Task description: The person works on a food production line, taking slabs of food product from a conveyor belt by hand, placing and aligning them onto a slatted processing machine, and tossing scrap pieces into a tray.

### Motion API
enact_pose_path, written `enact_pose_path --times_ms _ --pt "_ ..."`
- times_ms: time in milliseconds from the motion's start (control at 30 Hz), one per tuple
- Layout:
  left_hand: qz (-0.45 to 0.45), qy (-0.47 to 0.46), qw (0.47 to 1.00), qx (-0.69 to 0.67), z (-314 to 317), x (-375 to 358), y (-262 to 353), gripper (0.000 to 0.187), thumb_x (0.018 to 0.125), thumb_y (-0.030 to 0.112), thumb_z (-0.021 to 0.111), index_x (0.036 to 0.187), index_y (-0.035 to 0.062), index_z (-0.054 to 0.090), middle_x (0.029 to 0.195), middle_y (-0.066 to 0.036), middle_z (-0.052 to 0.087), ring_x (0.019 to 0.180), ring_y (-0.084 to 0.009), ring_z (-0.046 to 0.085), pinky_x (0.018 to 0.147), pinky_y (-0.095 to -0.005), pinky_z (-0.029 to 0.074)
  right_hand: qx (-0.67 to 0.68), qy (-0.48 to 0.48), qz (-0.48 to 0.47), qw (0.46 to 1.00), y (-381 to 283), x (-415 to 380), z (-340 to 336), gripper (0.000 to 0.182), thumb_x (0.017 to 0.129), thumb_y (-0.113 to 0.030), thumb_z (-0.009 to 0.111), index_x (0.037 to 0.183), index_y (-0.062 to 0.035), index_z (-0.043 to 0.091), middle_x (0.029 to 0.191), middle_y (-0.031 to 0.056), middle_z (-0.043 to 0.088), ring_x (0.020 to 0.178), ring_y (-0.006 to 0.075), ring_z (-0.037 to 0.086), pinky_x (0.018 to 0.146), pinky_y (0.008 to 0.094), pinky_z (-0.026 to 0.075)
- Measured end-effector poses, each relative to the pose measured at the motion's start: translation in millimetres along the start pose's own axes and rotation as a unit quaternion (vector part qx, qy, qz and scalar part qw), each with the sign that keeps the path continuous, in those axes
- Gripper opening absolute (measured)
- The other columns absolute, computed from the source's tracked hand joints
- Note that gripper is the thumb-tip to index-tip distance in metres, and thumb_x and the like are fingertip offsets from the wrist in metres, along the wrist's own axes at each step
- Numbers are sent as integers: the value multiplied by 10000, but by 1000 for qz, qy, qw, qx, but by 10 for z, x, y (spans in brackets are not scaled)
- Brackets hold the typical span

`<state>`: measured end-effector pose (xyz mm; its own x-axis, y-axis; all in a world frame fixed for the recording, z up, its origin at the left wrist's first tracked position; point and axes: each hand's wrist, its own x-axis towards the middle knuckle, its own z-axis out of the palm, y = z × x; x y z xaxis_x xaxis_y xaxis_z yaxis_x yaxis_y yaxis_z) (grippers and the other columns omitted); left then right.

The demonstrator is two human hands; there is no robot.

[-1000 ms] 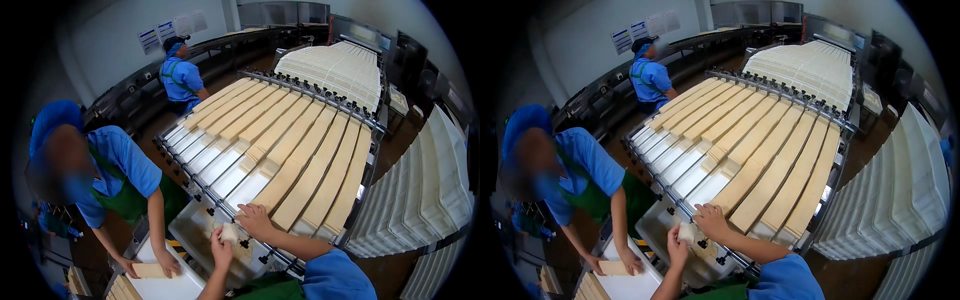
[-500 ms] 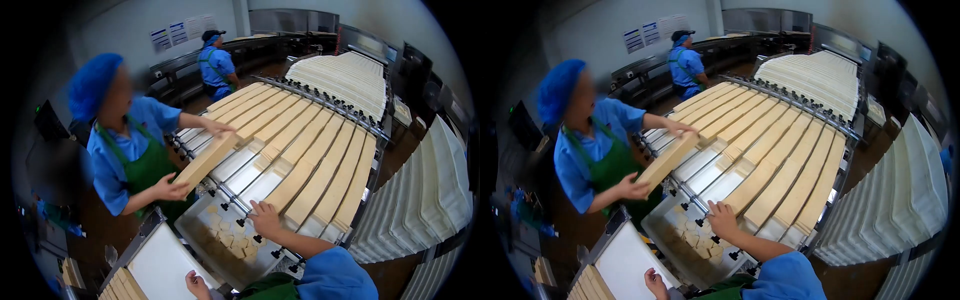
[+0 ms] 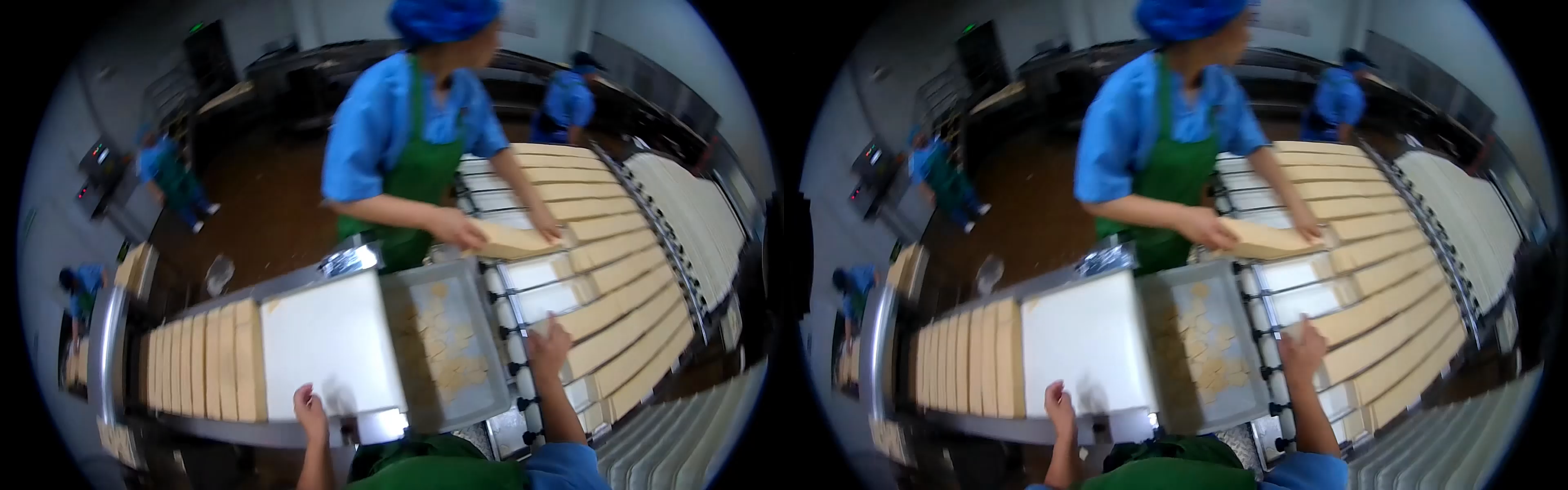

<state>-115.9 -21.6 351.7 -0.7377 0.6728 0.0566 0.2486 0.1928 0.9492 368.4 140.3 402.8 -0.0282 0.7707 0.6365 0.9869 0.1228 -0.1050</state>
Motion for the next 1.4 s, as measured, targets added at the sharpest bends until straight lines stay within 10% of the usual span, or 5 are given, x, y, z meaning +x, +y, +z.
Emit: enact_pose_path --times_ms 233,433,667,967,1400 --pt "58 57 974 213 -536 226 -516 416 783 109 625 1175 21 520 1218 -188 484 1138 -340 452 958 -419 383 -149 -157 233 948 0 40 301 136 756 -240 685 883 -245 733 1341 67 492 1182 280 467 927 465 365" --pt "-179 142 908 352 -1126 374 -727 876 668 235 785 1362 50 284 1367 -287 212 1213 -464 281 1016 -523 293 22 -114 -3 993 -1055 -52 490 205 799 -222 603 961 -130 689 1294 178 498 1159 353 472 930 491 375" --pt "-165 55 952 251 -1287 643 -607 819 620 195 826 1235 -43 341 1163 -251 369 1105 -437 396 964 -434 378 227 -182 -177 940 -3306 -214 1137 328 751 -253 681 1032 -87 643 1273 206 500 1173 380 447 969 505 312" --pt "-84 -1 909 408 -1174 666 -781 984 703 505 708 1340 -90 252 1149 -265 439 1098 -400 448 947 -535 312 160 -399 -212 878 -5846 73 1673 838 818 -632 479 1458 -135 262 1508 191 181 1323 333 285 1045 489 223" --pt "-106 -109 902 405 -1234 731 -719 898 730 518 669 1243 -121 301 1076 -254 487 902 -376 586 772 -457 491 156 -462 -137 862 -6650 314 1889 746 769 -472 599 1401 -180 332 1453 234 222 1255 422 382 998 482 388"
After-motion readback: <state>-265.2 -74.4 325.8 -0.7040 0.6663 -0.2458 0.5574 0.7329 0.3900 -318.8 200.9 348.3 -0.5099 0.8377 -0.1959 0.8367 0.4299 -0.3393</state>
